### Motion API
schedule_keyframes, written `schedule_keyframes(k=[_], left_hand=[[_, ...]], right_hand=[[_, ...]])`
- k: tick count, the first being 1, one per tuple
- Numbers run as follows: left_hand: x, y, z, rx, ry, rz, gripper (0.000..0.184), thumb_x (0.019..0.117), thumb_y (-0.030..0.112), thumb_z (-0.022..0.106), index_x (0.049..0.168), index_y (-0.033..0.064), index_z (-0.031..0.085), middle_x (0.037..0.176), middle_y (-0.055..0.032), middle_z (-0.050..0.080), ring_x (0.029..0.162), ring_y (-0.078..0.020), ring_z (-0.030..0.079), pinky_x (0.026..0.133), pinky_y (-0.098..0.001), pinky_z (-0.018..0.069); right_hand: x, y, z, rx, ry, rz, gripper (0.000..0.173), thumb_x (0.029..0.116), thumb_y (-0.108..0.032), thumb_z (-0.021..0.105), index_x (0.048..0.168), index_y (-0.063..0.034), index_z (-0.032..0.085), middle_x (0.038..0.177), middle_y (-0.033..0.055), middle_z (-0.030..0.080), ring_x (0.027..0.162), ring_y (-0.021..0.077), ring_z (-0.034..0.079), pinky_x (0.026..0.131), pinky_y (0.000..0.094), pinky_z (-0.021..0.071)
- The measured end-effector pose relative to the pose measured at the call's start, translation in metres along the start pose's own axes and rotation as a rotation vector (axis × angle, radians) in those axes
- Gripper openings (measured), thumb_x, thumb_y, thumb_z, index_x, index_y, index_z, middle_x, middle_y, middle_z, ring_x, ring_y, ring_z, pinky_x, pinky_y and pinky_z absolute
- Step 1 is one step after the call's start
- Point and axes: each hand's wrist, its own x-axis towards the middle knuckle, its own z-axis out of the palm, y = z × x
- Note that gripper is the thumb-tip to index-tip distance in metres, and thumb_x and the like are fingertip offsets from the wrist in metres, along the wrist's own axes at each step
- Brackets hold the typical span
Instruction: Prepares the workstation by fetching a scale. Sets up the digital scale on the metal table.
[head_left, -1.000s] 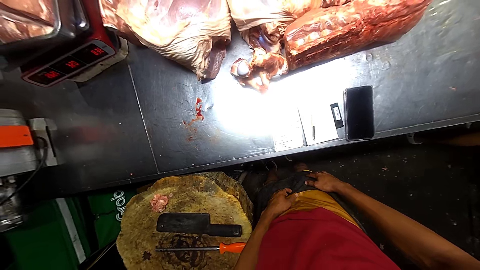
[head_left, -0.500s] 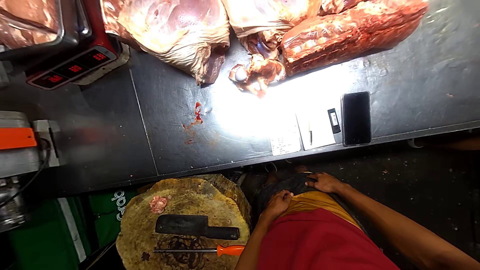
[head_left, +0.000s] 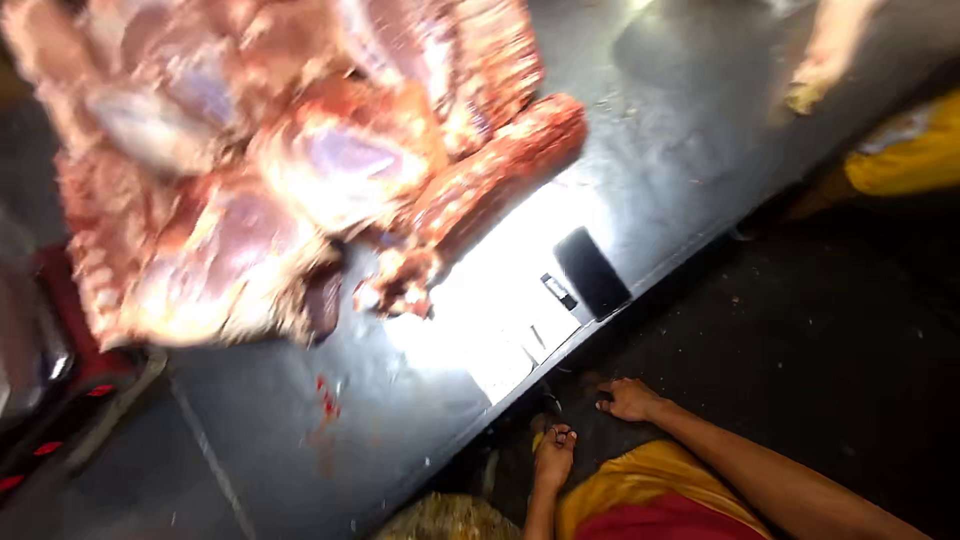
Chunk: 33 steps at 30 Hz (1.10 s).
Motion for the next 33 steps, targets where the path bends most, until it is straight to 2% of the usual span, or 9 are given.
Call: schedule_keyframes(k=[3, 7, 9, 12, 15, 17, 24, 26, 33], left_hand=[[0.060, -0.005, -0.002, 0.030, 0.026, 0.070, 0.031, 0.1034, 0.018, 0.060, 0.127, -0.0005, 0.064, 0.114, -0.0179, 0.071, 0.100, -0.0258, 0.070, 0.092, -0.0445, 0.0579], [0.108, 0.011, -0.005, 0.063, 0.009, -0.040, 0.038, 0.1076, 0.027, 0.054, 0.134, 0.0012, 0.062, 0.125, -0.0173, 0.069, 0.114, -0.0266, 0.067, 0.102, -0.0459, 0.0533], [0.131, 0.025, 0.002, -0.043, 0.015, -0.087, 0.042, 0.1107, 0.030, 0.047, 0.139, 0.0008, 0.057, 0.128, -0.0169, 0.067, 0.112, -0.0246, 0.067, 0.098, -0.0419, 0.0531], [0.161, 0.048, 0.019, -0.112, -0.014, -0.012, 0.044, 0.1128, 0.021, 0.035, 0.151, -0.0002, 0.042, 0.144, -0.0180, 0.056, 0.124, -0.0240, 0.059, 0.103, -0.0387, 0.0495], [0.200, 0.082, 0.052, -0.210, 0.138, -0.014, 0.047, 0.1141, 0.024, 0.028, 0.154, 0.0011, 0.036, 0.148, -0.0173, 0.053, 0.128, -0.0234, 0.059, 0.104, -0.0386, 0.0498], [0.243, 0.103, 0.077, -0.324, 0.205, 0.034, 0.047, 0.1134, 0.025, 0.026, 0.153, 0.0012, 0.035, 0.147, -0.0171, 0.053, 0.127, -0.0241, 0.059, 0.104, -0.0398, 0.0498], [0.381, 0.095, 0.115, -0.483, 0.427, 0.106, 0.048, 0.1130, 0.034, 0.025, 0.148, 0.0029, 0.039, 0.144, -0.0165, 0.056, 0.128, -0.0268, 0.059, 0.105, -0.0445, 0.0496], [0.411, 0.096, 0.112, -0.526, 0.495, 0.179, 0.048, 0.1126, 0.034, 0.028, 0.147, 0.0030, 0.041, 0.145, -0.0159, 0.056, 0.130, -0.0269, 0.059, 0.106, -0.0446, 0.0495], [0.443, 0.081, 0.043, -0.631, 0.843, 0.274, 0.056, 0.1117, 0.042, 0.030, 0.151, 0.0027, 0.036, 0.146, -0.0185, 0.053, 0.129, -0.0282, 0.059, 0.105, -0.0434, 0.0506]], right_hand=[[-0.016, 0.018, 0.023, 0.277, 0.150, 0.086, 0.053, 0.1016, -0.049, 0.055, 0.146, -0.0206, 0.059, 0.140, 0.0158, 0.063, 0.136, 0.0366, 0.053, 0.117, 0.0600, 0.0353], [-0.007, 0.050, 0.078, 0.587, 0.156, 0.072, 0.054, 0.1027, -0.044, 0.057, 0.148, -0.0161, 0.056, 0.142, 0.0147, 0.062, 0.135, 0.0326, 0.056, 0.116, 0.0560, 0.0401], [0.011, 0.072, 0.096, 0.616, 0.089, 0.027, 0.055, 0.1034, -0.044, 0.056, 0.150, -0.0153, 0.054, 0.145, 0.0143, 0.060, 0.138, 0.0319, 0.053, 0.117, 0.0543, 0.0373], [0.041, 0.107, 0.111, 0.704, 0.040, -0.022, 0.055, 0.1036, -0.043, 0.057, 0.151, -0.0142, 0.053, 0.145, 0.0163, 0.059, 0.138, 0.0338, 0.053, 0.117, 0.0551, 0.0380], [0.084, 0.147, 0.128, 0.810, -0.023, -0.078, 0.057, 0.1037, -0.041, 0.058, 0.152, -0.0123, 0.051, 0.146, 0.0183, 0.058, 0.138, 0.0352, 0.052, 0.117, 0.0554, 0.0374], [0.123, 0.188, 0.131, 0.840, -0.054, -0.127, 0.057, 0.1039, -0.038, 0.059, 0.153, -0.0094, 0.049, 0.149, 0.0203, 0.055, 0.141, 0.0358, 0.050, 0.119, 0.0545, 0.0360], [0.209, 0.317, 0.171, 0.739, -0.152, -0.132, 0.059, 0.1024, -0.042, 0.060, 0.152, -0.0126, 0.051, 0.146, 0.0232, 0.056, 0.138, 0.0425, 0.051, 0.115, 0.0630, 0.0371], [0.227, 0.334, 0.165, 0.647, -0.220, -0.141, 0.064, 0.1007, -0.047, 0.061, 0.152, -0.0102, 0.051, 0.145, 0.0248, 0.056, 0.138, 0.0448, 0.050, 0.113, 0.0664, 0.0361], [0.225, 0.324, 0.123, 0.741, -0.002, -0.363, 0.059, 0.1011, -0.049, 0.059, 0.152, -0.0191, 0.053, 0.145, 0.0146, 0.060, 0.136, 0.0343, 0.055, 0.115, 0.0567, 0.0406]])
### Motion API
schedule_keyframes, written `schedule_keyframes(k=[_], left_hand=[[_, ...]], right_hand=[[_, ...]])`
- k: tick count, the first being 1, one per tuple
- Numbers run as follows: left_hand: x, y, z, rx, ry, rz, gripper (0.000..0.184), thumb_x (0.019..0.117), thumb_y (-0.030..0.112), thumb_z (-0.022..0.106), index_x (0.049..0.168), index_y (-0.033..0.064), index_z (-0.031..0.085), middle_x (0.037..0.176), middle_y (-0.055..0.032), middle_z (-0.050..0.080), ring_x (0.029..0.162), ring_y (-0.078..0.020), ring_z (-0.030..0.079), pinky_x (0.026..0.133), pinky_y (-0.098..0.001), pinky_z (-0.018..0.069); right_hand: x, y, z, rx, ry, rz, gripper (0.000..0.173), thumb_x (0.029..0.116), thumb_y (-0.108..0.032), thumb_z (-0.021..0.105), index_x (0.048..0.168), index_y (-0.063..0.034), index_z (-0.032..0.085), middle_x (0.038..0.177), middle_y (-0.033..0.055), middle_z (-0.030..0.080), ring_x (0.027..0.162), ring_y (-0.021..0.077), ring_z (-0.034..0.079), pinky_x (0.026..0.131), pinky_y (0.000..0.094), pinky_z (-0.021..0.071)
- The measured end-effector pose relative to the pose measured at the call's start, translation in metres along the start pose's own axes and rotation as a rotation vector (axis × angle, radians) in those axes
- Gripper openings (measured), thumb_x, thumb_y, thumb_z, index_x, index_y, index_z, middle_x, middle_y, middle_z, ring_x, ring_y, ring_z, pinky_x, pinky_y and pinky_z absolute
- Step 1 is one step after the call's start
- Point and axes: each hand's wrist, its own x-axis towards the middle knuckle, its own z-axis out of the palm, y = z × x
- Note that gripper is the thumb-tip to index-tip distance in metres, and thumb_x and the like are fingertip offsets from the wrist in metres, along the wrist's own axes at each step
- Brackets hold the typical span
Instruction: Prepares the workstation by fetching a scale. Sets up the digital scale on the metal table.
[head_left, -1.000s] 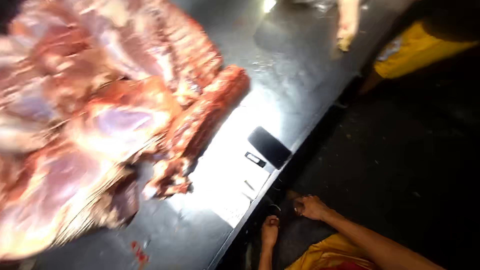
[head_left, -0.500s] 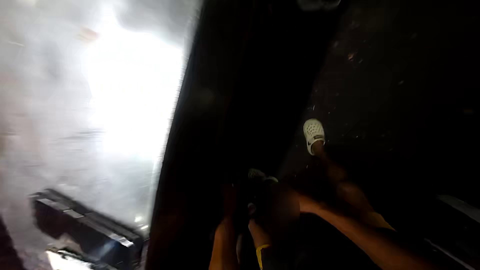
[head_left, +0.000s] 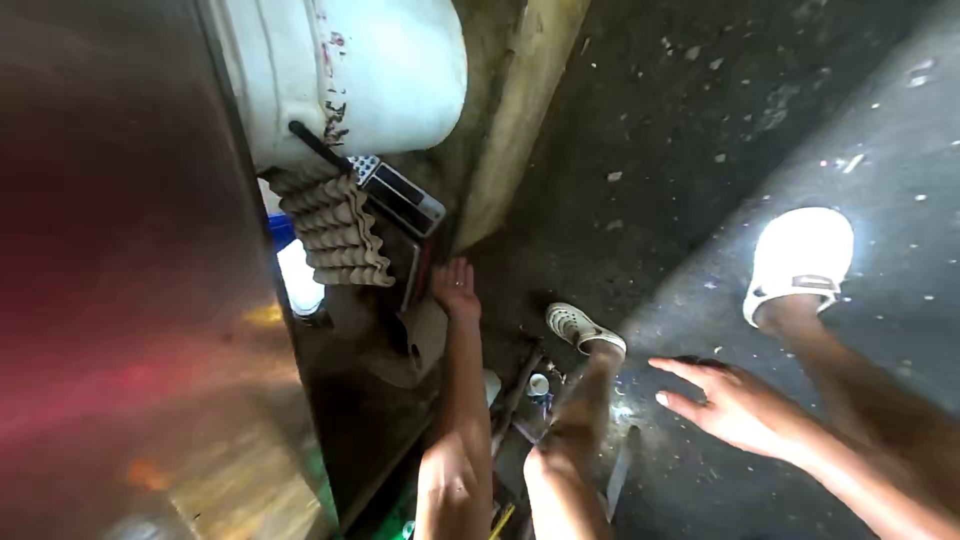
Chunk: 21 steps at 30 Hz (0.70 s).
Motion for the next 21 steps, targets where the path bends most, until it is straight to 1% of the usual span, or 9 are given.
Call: schedule_keyframes(k=[5, 6, 7, 9, 11, 13, 16, 18, 21], left_hand=[[0.040, 0.046, -0.043, 0.267, 0.345, 0.161, 0.064, 0.1106, 0.049, 0.028, 0.150, 0.0001, 0.037, 0.135, -0.0237, 0.055, 0.108, -0.0297, 0.063, 0.086, -0.0438, 0.0554], [0.032, 0.071, -0.034, 0.320, 0.389, 0.063, 0.061, 0.1116, 0.046, 0.025, 0.152, 0.0014, 0.035, 0.140, -0.0230, 0.052, 0.112, -0.0311, 0.060, 0.089, -0.0460, 0.0538], [0.021, 0.106, -0.026, 0.300, 0.348, -0.121, 0.056, 0.1137, 0.040, 0.025, 0.158, 0.0066, 0.029, 0.154, -0.0188, 0.042, 0.127, -0.0319, 0.052, 0.103, -0.0499, 0.0455], [0.042, 0.119, -0.042, 0.291, 0.260, -0.108, 0.058, 0.1134, 0.042, 0.026, 0.161, 0.0088, 0.022, 0.162, -0.0172, 0.033, 0.139, -0.0320, 0.043, 0.111, -0.0499, 0.0394], [0.104, 0.086, -0.086, 0.327, 0.235, 0.177, 0.070, 0.1069, 0.054, 0.041, 0.155, 0.0046, 0.033, 0.150, -0.0237, 0.045, 0.127, -0.0348, 0.055, 0.098, -0.0496, 0.0518], [0.135, 0.084, -0.093, 0.316, 0.221, 0.122, 0.069, 0.0994, 0.053, 0.057, 0.152, 0.0105, 0.041, 0.146, -0.0171, 0.051, 0.125, -0.0301, 0.057, 0.098, -0.0493, 0.0514], [0.116, 0.087, -0.083, 0.287, 0.197, 0.043, 0.051, 0.1000, 0.045, 0.054, 0.139, 0.0115, 0.049, 0.125, -0.0131, 0.056, 0.104, -0.0242, 0.058, 0.085, -0.0464, 0.0512], [0.093, 0.074, -0.102, 0.216, 0.175, 0.062, 0.039, 0.1000, 0.038, 0.051, 0.128, 0.0113, 0.052, 0.110, -0.0120, 0.059, 0.090, -0.0226, 0.059, 0.071, -0.0448, 0.0524], [0.029, 0.040, -0.129, 0.053, -0.002, 0.127, 0.023, 0.1046, 0.030, 0.040, 0.115, 0.0160, 0.054, 0.092, -0.0016, 0.063, 0.078, -0.0127, 0.065, 0.065, -0.0344, 0.0580]], right_hand=[[0.011, -0.024, -0.012, -0.176, -0.045, 0.027, 0.060, 0.1009, -0.050, 0.059, 0.152, -0.0202, 0.052, 0.149, 0.0124, 0.057, 0.140, 0.0315, 0.051, 0.116, 0.0532, 0.0392], [0.013, -0.029, -0.017, -0.195, -0.033, 0.025, 0.059, 0.1008, -0.050, 0.059, 0.152, -0.0211, 0.052, 0.148, 0.0114, 0.057, 0.140, 0.0307, 0.051, 0.116, 0.0525, 0.0394], [0.015, -0.034, -0.022, -0.202, -0.012, 0.019, 0.059, 0.1008, -0.050, 0.059, 0.152, -0.0213, 0.053, 0.148, 0.0112, 0.058, 0.139, 0.0306, 0.052, 0.115, 0.0525, 0.0398], [0.020, -0.044, -0.028, -0.192, 0.039, -0.015, 0.059, 0.1008, -0.050, 0.059, 0.151, -0.0211, 0.053, 0.146, 0.0117, 0.060, 0.136, 0.0320, 0.055, 0.114, 0.0537, 0.0415], [0.025, -0.049, -0.024, -0.144, 0.079, -0.041, 0.058, 0.1007, -0.050, 0.059, 0.150, -0.0209, 0.054, 0.144, 0.0108, 0.061, 0.133, 0.0308, 0.058, 0.113, 0.0531, 0.0437], [0.025, -0.050, -0.020, -0.115, 0.087, -0.027, 0.058, 0.1007, -0.050, 0.058, 0.150, -0.0207, 0.054, 0.143, 0.0099, 0.062, 0.132, 0.0295, 0.058, 0.113, 0.0519, 0.0439], [0.028, -0.048, -0.016, -0.137, 0.043, 0.029, 0.060, 0.1008, -0.052, 0.058, 0.152, -0.0218, 0.052, 0.147, 0.0106, 0.059, 0.136, 0.0303, 0.055, 0.114, 0.0525, 0.0421], [0.030, -0.048, -0.011, -0.130, 0.015, 0.041, 0.060, 0.1007, -0.051, 0.058, 0.152, -0.0219, 0.052, 0.147, 0.0105, 0.059, 0.137, 0.0302, 0.054, 0.114, 0.0524, 0.0419], [0.027, -0.051, -0.005, -0.064, -0.014, 0.055, 0.058, 0.1017, -0.048, 0.058, 0.152, -0.0205, 0.052, 0.144, 0.0129, 0.061, 0.135, 0.0315, 0.056, 0.114, 0.0540, 0.0421]])
